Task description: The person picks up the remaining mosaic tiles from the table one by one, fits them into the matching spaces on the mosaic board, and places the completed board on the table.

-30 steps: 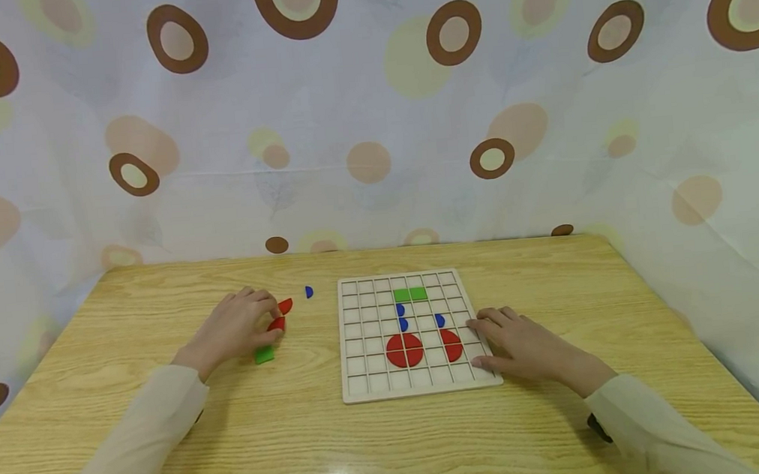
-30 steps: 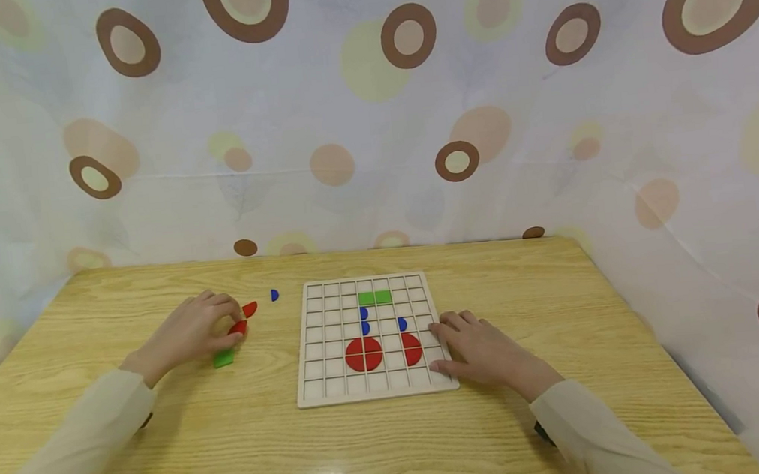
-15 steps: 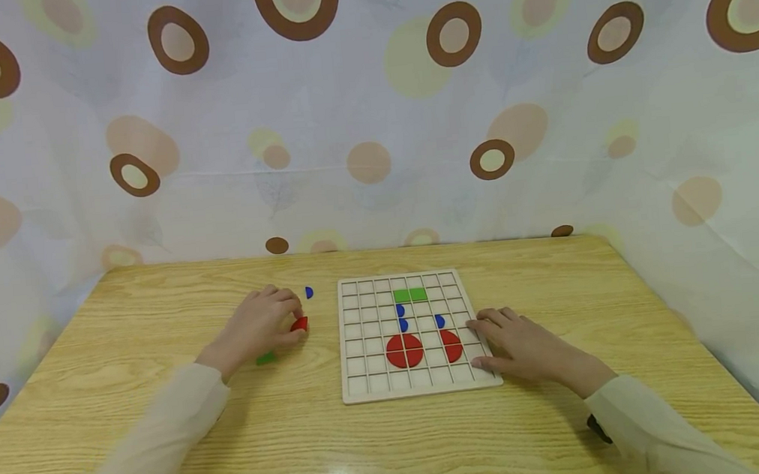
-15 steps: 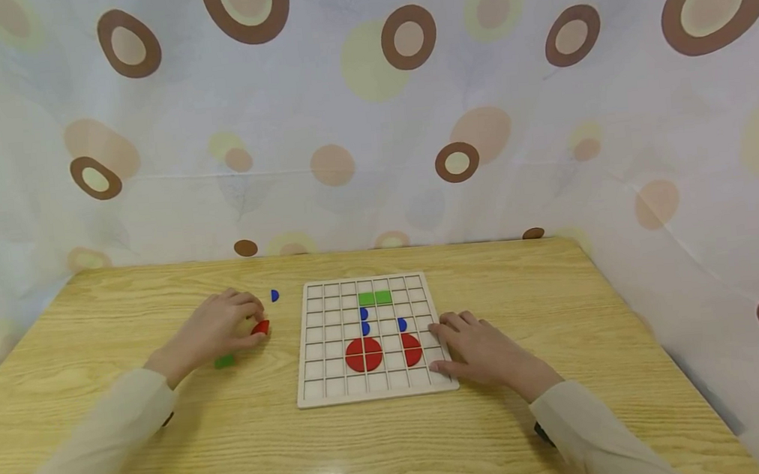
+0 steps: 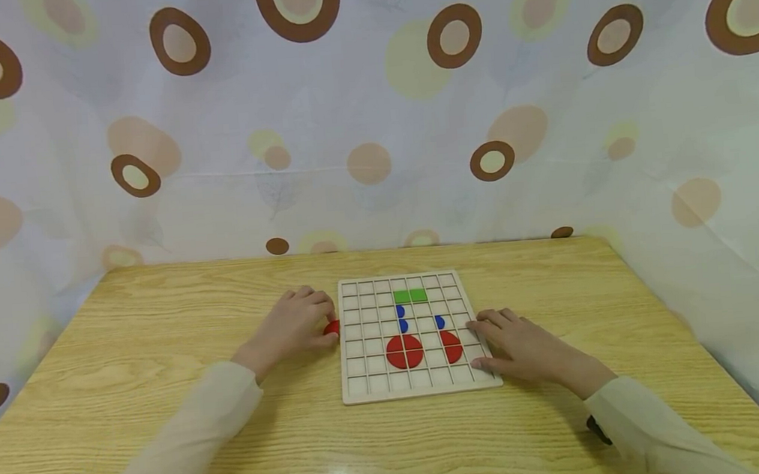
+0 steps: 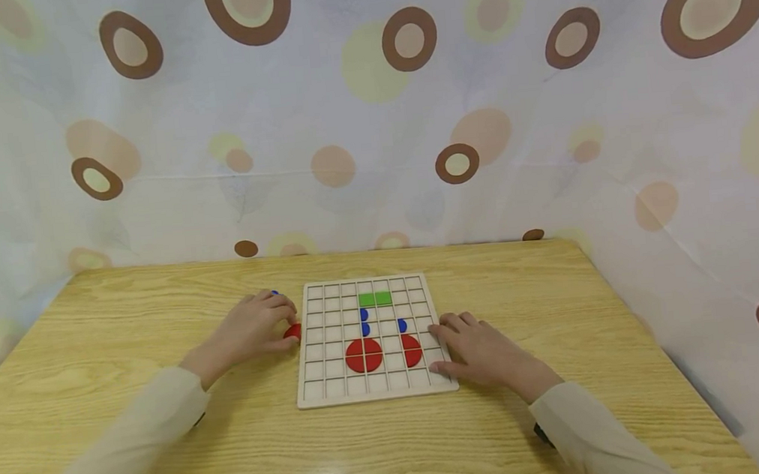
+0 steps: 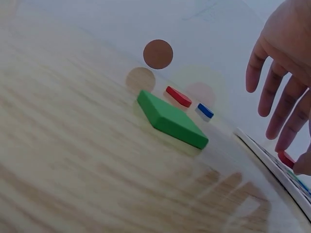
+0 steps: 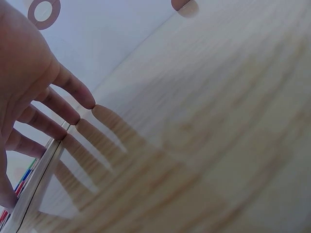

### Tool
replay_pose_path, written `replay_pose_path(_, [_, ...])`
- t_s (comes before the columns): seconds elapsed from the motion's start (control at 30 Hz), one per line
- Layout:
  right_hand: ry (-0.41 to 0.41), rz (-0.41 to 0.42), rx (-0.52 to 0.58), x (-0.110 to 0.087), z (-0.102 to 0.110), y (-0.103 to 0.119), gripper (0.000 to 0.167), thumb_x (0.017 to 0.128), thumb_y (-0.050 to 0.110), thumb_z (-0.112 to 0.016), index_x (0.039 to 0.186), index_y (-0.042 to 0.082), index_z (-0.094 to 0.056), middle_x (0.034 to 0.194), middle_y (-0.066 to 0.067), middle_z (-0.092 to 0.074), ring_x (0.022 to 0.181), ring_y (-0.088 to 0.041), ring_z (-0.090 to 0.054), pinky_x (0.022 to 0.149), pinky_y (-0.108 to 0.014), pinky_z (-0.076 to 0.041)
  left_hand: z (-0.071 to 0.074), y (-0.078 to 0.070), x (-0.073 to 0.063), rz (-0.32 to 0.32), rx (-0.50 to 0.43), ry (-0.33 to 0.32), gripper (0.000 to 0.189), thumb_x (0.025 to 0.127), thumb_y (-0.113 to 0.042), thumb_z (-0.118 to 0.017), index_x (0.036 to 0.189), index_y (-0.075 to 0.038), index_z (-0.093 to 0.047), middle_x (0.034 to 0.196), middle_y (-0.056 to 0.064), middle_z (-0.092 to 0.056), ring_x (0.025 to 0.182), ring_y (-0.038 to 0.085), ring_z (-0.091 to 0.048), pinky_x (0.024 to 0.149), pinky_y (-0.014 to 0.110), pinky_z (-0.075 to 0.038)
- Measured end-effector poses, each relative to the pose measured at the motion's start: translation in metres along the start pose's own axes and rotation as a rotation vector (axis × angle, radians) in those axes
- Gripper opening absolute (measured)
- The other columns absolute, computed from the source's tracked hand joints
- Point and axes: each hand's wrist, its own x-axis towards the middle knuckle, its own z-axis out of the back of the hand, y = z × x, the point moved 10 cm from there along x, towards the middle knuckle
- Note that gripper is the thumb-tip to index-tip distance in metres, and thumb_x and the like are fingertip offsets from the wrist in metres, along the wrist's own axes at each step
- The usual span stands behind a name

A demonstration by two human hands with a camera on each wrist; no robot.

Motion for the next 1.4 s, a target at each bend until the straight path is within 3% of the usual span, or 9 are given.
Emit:
replay_pose_path(0.23, [0.004,-0.011,-0.006,0.001,-0.002,-0.002,0.062,0.086,0.052,-0.052,0.133,0.012,-0.045,0.132,-0.011,-0.046,0.121,-0.03,-0.042,0.096,-0.05,-0.04,-0.007,-0.017,0.012,-0.016,-0.039,0.01,0.021,0.079,-0.037,-0.067,0.085,-0.017,-0.064,0.102,-0.003,-0.061,0.099,0.019,-0.051,0.087,0.039,-0.043])
replay_pose_path(0.6, [0.007,-0.016,-0.003,0.0,-0.003,-0.003,0.064,0.086,0.055,-0.051,0.133,0.012,-0.046,0.132,-0.011,-0.046,0.12,-0.03,-0.043,0.096,-0.048,-0.04,-0.014,-0.048,0.034,-0.037,-0.042,0.061,0.023,0.08,-0.04,-0.064,0.085,-0.017,-0.063,0.103,-0.003,-0.06,0.096,0.017,-0.049,0.082,0.036,-0.041])
replay_pose_path(1.07, [0.001,-0.009,0.001,0.0,0.001,0.0,0.062,0.086,0.05,-0.054,0.133,0.011,-0.046,0.132,-0.012,-0.046,0.12,-0.03,-0.043,0.096,-0.049,-0.04,-0.012,-0.089,0.059,-0.08,-0.006,0.059,0.024,0.081,-0.042,-0.063,0.086,-0.019,-0.064,0.102,-0.006,-0.06,0.092,0.015,-0.047,0.078,0.032,-0.04])
replay_pose_path(1.4, [0.003,0.0,0.002,0.0,0.001,0.001,0.062,0.086,0.051,-0.053,0.133,0.011,-0.046,0.131,-0.012,-0.046,0.12,-0.029,-0.043,0.095,-0.048,-0.041,-0.018,-0.107,0.071,-0.08,0.001,0.055,0.024,0.081,-0.043,-0.063,0.087,-0.02,-0.066,0.103,-0.007,-0.061,0.092,0.014,-0.048,0.081,0.031,-0.042])
